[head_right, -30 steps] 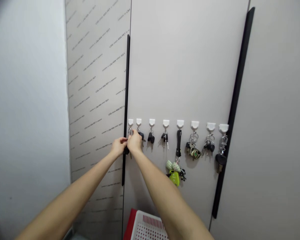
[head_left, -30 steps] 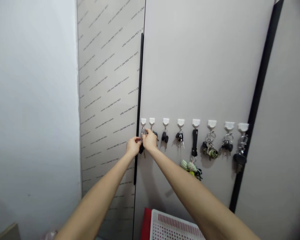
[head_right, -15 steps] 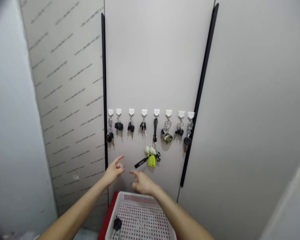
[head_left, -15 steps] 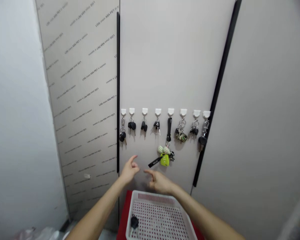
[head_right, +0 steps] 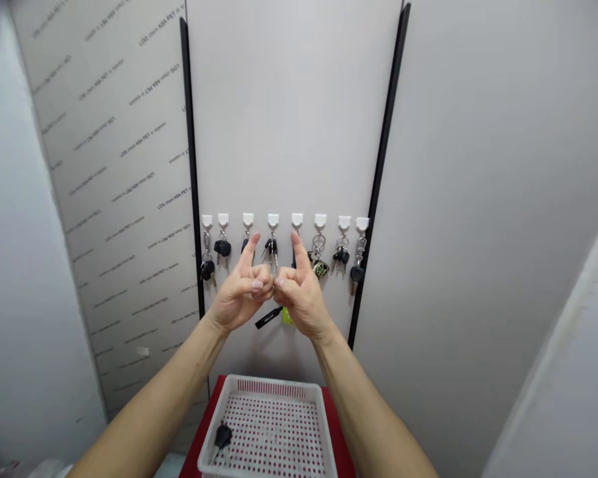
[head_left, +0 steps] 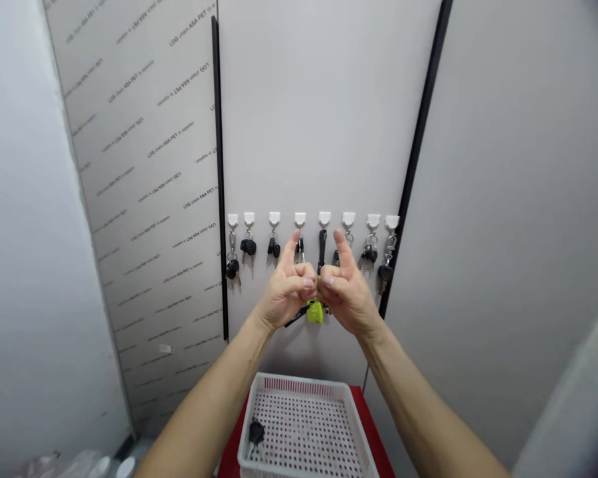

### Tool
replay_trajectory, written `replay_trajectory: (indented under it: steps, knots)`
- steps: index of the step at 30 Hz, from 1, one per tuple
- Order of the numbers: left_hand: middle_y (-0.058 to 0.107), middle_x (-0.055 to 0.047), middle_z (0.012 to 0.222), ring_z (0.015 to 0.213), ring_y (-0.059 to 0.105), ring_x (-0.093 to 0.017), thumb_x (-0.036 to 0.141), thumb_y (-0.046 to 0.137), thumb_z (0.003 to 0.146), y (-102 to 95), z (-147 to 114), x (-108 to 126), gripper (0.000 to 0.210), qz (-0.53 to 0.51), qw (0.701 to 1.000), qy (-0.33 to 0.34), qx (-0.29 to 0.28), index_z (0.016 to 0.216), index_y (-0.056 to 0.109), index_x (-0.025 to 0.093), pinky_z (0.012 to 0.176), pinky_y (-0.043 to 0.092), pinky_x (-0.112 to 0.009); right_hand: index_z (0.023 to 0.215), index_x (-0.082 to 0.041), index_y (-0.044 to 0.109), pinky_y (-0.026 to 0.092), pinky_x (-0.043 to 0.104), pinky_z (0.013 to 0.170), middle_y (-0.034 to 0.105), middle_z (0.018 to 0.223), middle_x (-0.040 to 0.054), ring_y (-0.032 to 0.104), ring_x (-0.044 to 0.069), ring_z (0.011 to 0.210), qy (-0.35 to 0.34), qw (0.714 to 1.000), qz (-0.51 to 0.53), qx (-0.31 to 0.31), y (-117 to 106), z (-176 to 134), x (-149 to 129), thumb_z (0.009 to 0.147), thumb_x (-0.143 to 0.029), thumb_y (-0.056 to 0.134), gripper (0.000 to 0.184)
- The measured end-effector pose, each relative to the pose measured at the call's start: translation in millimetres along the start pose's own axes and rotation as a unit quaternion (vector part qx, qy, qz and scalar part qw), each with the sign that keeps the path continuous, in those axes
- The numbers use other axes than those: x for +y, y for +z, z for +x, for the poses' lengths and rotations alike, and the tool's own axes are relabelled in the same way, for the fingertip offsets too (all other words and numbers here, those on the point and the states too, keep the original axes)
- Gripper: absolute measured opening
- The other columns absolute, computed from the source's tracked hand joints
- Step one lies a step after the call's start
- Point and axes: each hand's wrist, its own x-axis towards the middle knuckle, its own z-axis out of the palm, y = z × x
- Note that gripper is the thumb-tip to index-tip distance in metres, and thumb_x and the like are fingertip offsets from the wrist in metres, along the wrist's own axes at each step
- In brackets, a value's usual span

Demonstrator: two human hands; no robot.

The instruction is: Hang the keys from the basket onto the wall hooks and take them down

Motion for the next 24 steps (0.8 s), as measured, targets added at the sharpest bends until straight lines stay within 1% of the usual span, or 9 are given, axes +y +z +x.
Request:
replay_trajectory:
  steps: [3,6,8,10,12,14,16,19,24]
  knots:
    - [0.035,0.009,0.048,0.040,0.031,-0.002,0.012,0.049,0.055,-15.7,-2,-7,0.073,0.024,0.999,-0.007,0.024,0.117,0.014,0.028,0.044,0.027,-0.016,0.118,-0.029,0.012,0.020,0.016,0.035,0.023,0.042,-0.0109,0.020,0.002,0.034,0.026,1.000,0.007,-0.009,4,4,17,0.062,-0.021,0.045,0.066]
    - [0.042,0.007,0.053,0.043,0.035,-0.003,0.015,0.050,0.055,-54.9,-3,-13,0.063,0.138,0.976,-0.010,0.169,0.112,0.025,0.021,0.045,0.030,-0.017,0.112,-0.020,0.029,0.021,0.015,0.034,0.028,0.042,-0.0102,0.025,0.003,0.034,0.090,0.994,-0.057,0.017,14,16,40,0.062,-0.023,0.045,0.053]
    - [0.047,0.003,0.064,0.051,0.041,-0.005,0.018,0.050,0.055,-90.4,0,-13,0.050,0.261,0.907,0.021,0.331,0.103,0.036,0.017,0.051,0.033,-0.018,0.102,-0.013,0.040,0.025,0.017,0.035,0.038,0.047,-0.0065,0.034,0.004,0.038,0.114,0.984,-0.133,0.040,25,31,55,0.062,-0.026,0.044,0.041]
    - [0.049,-0.002,0.078,0.066,0.046,-0.009,0.021,0.051,0.055,-123.8,4,-10,0.042,0.384,0.807,0.051,0.446,0.096,0.041,0.016,0.061,0.036,-0.020,0.096,-0.012,0.045,0.032,0.019,0.040,0.049,0.062,0.0001,0.044,0.007,0.046,0.094,0.973,-0.207,0.044,40,51,66,0.063,-0.028,0.042,0.037]
    - [0.050,-0.006,0.087,0.078,0.046,-0.014,0.024,0.052,0.054,-147.4,9,-7,0.041,0.483,0.740,0.035,0.467,0.093,0.043,0.016,0.067,0.035,-0.024,0.097,-0.013,0.045,0.037,0.022,0.048,0.052,0.080,0.0054,0.049,0.009,0.055,0.053,0.956,-0.284,0.046,57,72,74,0.063,-0.029,0.042,0.037]
    - [0.052,-0.008,0.086,0.082,0.046,-0.018,0.026,0.052,0.054,-159.0,14,-5,0.040,0.549,0.712,-0.010,0.438,0.092,0.045,0.016,0.067,0.035,-0.028,0.099,-0.013,0.043,0.038,0.025,0.057,0.052,0.089,0.0085,0.051,0.014,0.066,0.028,0.925,-0.374,0.069,73,91,80,0.062,-0.029,0.045,0.041]
    - [0.055,-0.008,0.082,0.080,0.048,-0.020,0.027,0.049,0.056,-162.1,18,-4,0.034,0.572,0.705,-0.049,0.416,0.089,0.047,0.016,0.065,0.035,-0.030,0.100,-0.015,0.043,0.037,0.027,0.062,0.054,0.087,0.0090,0.050,0.018,0.075,0.034,0.885,-0.455,0.092,85,104,85,0.060,-0.029,0.048,0.043]
    - [0.057,-0.007,0.076,0.072,0.051,-0.017,0.023,0.048,0.057,-162.9,21,2,0.024,0.555,0.721,-0.058,0.410,0.080,0.051,0.016,0.063,0.036,-0.027,0.096,-0.019,0.045,0.037,0.028,0.060,0.057,0.079,0.0067,0.051,0.019,0.074,0.070,0.843,-0.525,0.097,91,114,90,0.060,-0.029,0.046,0.037]
    - [0.055,-0.001,0.062,0.051,0.048,-0.009,0.024,0.046,0.058,-168.2,27,30,0.024,0.420,0.791,0.020,0.444,0.079,0.052,0.014,0.051,0.037,-0.021,0.078,-0.016,0.052,0.036,0.024,0.059,0.058,0.075,0.0075,0.051,0.016,0.071,0.032,0.820,-0.561,0.107,88,129,74,0.071,-0.029,0.029,0.027]
